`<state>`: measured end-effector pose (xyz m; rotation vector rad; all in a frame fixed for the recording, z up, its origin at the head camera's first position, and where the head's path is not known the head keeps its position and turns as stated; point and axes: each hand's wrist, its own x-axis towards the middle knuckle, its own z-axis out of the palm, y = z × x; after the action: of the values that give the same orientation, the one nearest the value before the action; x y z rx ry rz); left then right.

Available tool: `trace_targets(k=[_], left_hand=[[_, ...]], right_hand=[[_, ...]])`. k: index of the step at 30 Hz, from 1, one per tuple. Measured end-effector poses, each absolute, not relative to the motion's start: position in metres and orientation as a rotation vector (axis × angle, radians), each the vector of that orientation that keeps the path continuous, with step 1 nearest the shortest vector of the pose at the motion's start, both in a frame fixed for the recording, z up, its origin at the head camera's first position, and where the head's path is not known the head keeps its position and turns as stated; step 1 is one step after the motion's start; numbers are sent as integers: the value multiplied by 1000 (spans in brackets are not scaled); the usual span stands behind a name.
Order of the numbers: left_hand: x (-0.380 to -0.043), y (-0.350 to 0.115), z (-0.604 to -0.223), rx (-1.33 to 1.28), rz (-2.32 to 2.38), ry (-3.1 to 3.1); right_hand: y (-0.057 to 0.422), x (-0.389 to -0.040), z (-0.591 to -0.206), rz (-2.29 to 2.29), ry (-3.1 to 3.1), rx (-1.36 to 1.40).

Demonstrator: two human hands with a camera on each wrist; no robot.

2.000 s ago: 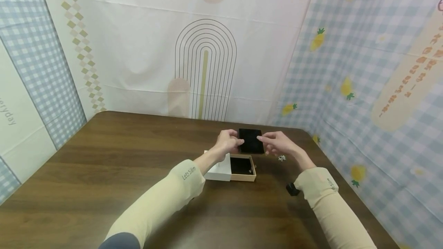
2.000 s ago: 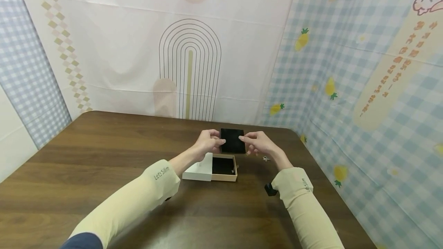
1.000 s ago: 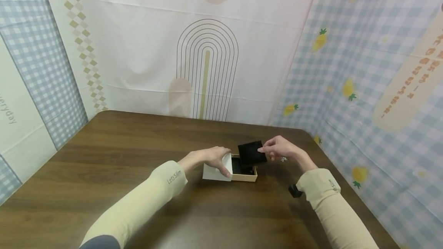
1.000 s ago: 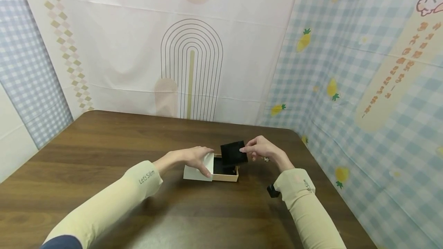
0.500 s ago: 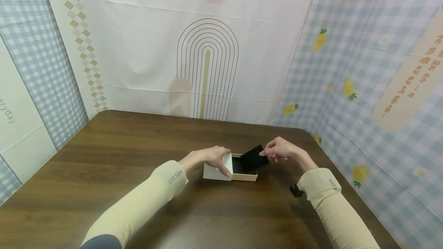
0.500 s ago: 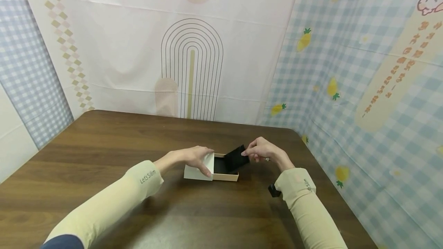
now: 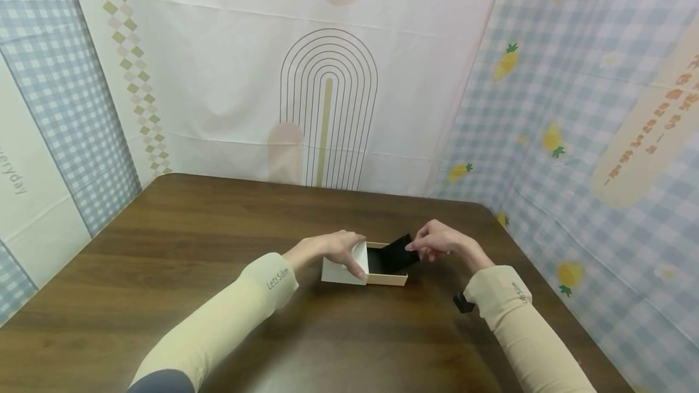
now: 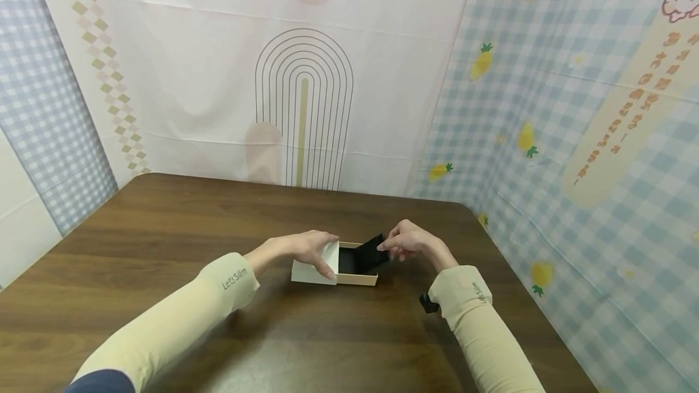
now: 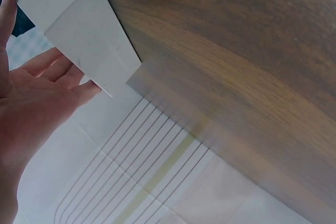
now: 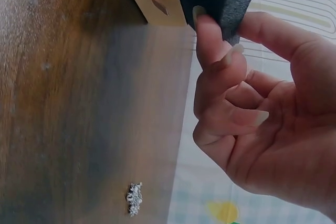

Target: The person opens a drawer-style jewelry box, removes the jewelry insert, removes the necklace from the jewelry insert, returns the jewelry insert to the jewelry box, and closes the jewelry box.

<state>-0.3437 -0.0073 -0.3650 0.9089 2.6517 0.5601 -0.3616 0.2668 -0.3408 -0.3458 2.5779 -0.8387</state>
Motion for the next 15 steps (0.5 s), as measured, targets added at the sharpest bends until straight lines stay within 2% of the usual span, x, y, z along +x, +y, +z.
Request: trace_targets(k=[15], left_hand=[[-344,-8,-365,917,546,2650]], right_hand=[[250,-359,-346,-813,2550,-372]])
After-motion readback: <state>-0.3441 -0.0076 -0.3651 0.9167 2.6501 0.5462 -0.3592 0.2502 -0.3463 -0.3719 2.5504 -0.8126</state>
